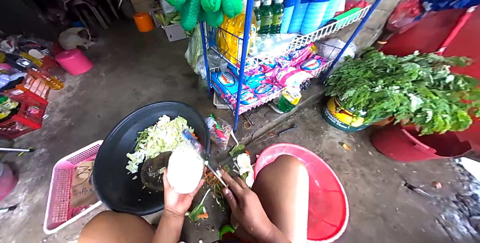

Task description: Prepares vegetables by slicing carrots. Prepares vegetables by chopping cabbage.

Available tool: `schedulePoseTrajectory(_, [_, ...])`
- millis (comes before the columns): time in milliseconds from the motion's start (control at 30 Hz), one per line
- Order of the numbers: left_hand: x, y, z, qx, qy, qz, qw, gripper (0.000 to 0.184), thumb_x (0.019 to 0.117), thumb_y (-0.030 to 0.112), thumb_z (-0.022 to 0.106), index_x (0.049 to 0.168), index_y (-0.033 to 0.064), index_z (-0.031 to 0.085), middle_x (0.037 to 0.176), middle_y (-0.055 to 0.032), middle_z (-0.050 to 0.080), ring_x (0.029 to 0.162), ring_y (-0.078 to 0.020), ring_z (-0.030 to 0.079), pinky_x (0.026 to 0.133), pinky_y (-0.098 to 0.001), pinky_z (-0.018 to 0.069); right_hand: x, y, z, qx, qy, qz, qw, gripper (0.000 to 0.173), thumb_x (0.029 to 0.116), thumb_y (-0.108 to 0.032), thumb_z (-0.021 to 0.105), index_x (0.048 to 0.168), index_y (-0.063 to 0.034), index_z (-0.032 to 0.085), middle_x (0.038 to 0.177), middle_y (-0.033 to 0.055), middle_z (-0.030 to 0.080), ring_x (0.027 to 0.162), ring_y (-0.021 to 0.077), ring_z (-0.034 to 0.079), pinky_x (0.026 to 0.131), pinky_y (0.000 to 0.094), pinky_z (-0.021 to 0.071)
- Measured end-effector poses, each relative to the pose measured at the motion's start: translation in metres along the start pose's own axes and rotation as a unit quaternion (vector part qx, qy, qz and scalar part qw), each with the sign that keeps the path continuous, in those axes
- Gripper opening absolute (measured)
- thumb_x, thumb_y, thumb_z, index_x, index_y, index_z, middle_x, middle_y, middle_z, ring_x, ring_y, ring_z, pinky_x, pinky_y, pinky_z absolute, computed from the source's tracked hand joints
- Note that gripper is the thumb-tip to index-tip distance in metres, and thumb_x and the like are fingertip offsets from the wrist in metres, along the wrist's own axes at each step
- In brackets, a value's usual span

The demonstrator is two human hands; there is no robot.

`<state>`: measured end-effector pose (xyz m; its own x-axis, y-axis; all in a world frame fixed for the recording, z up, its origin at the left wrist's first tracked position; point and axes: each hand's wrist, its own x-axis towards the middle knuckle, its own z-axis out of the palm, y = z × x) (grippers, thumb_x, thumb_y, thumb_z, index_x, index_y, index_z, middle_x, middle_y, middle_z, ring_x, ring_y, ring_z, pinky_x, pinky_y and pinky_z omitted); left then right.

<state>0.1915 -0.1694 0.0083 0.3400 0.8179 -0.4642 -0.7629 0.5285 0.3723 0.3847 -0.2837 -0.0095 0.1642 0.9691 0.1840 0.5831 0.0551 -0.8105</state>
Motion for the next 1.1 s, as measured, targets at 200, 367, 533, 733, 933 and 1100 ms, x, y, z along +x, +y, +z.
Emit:
schedulePoseTrajectory(200, [0.012, 0.017, 0.015, -0.090, -0.113, 0.044, 0.989, 0.095, 0.0865, 0.089, 0.037, 0.146, 0.0165, 0.051, 0.141, -0.0227, 0.060, 0.126, -0.0452, 0.061, 0.099, -0.0630, 0.0534, -0.031, 0.008, 0.002, -0.122, 0.047, -0.158, 0.979, 0.043, 0.1071, -0.047, 0.048, 0.144, -0.0311, 0.062, 0.098, 0.0135, 0.070, 0.078, 0.0257, 0.070, 0.062, 0.0425, 0.0600])
schedulePoseTrajectory(367, [0.004, 0.013, 0.032, -0.069, -0.049, 0.083, 0.993, 0.085, 0.0949, 0.081, 0.030, 0.146, 0.0161, 0.048, 0.139, -0.0219, 0.060, 0.123, -0.0423, 0.062, 0.097, -0.0602, 0.0553, -0.039, 0.017, -0.002, -0.146, 0.036, -0.146, 0.978, 0.044, 0.1077, -0.048, 0.047, 0.144, -0.0300, 0.063, 0.097, 0.0133, 0.069, 0.080, 0.0257, 0.070, 0.065, 0.0418, 0.0603])
schedulePoseTrajectory(533, [0.001, 0.008, 0.028, -0.038, -0.019, 0.090, 0.995, 0.083, 0.0967, 0.079, 0.026, 0.145, 0.0155, 0.048, 0.136, -0.0224, 0.062, 0.120, -0.0415, 0.064, 0.095, -0.0594, 0.0563, -0.037, 0.020, 0.000, -0.158, 0.030, -0.133, 0.978, 0.043, 0.1071, -0.048, 0.048, 0.144, -0.0317, 0.063, 0.095, 0.0131, 0.070, 0.079, 0.0277, 0.071, 0.061, 0.0428, 0.0600])
schedulePoseTrajectory(733, [-0.004, -0.002, 0.023, 0.034, 0.041, 0.055, 0.997, 0.080, 0.0955, 0.080, 0.024, 0.137, 0.0194, 0.055, 0.125, -0.0207, 0.068, 0.106, -0.0404, 0.070, 0.076, -0.0585, 0.0599, -0.010, 0.013, 0.008, -0.183, 0.069, -0.124, 0.973, 0.043, 0.1056, -0.050, 0.048, 0.143, -0.0365, 0.064, 0.094, 0.0087, 0.069, 0.076, 0.0236, 0.069, 0.060, 0.0417, 0.0588])
schedulePoseTrajectory(933, [-0.004, -0.007, 0.026, 0.042, 0.069, 0.062, 0.995, 0.075, 0.0979, 0.076, 0.025, 0.138, 0.0200, 0.054, 0.126, -0.0187, 0.067, 0.109, -0.0398, 0.069, 0.079, -0.0613, 0.0588, 0.012, -0.010, 0.006, -0.195, 0.048, -0.093, 0.975, 0.043, 0.1049, -0.049, 0.050, 0.144, -0.0375, 0.062, 0.094, 0.0104, 0.069, 0.075, 0.0260, 0.070, 0.058, 0.0428, 0.0586])
schedulePoseTrajectory(1100, [-0.008, -0.019, 0.029, 0.036, 0.058, 0.014, 0.998, 0.080, 0.0960, 0.080, 0.027, 0.138, 0.0173, 0.053, 0.122, -0.0220, 0.067, 0.101, -0.0419, 0.070, 0.075, -0.0590, 0.0605, 0.020, -0.011, -0.011, -0.173, 0.050, -0.068, 0.981, 0.043, 0.1052, -0.049, 0.050, 0.145, -0.0374, 0.061, 0.097, 0.0120, 0.070, 0.077, 0.0268, 0.070, 0.059, 0.0444, 0.0594])
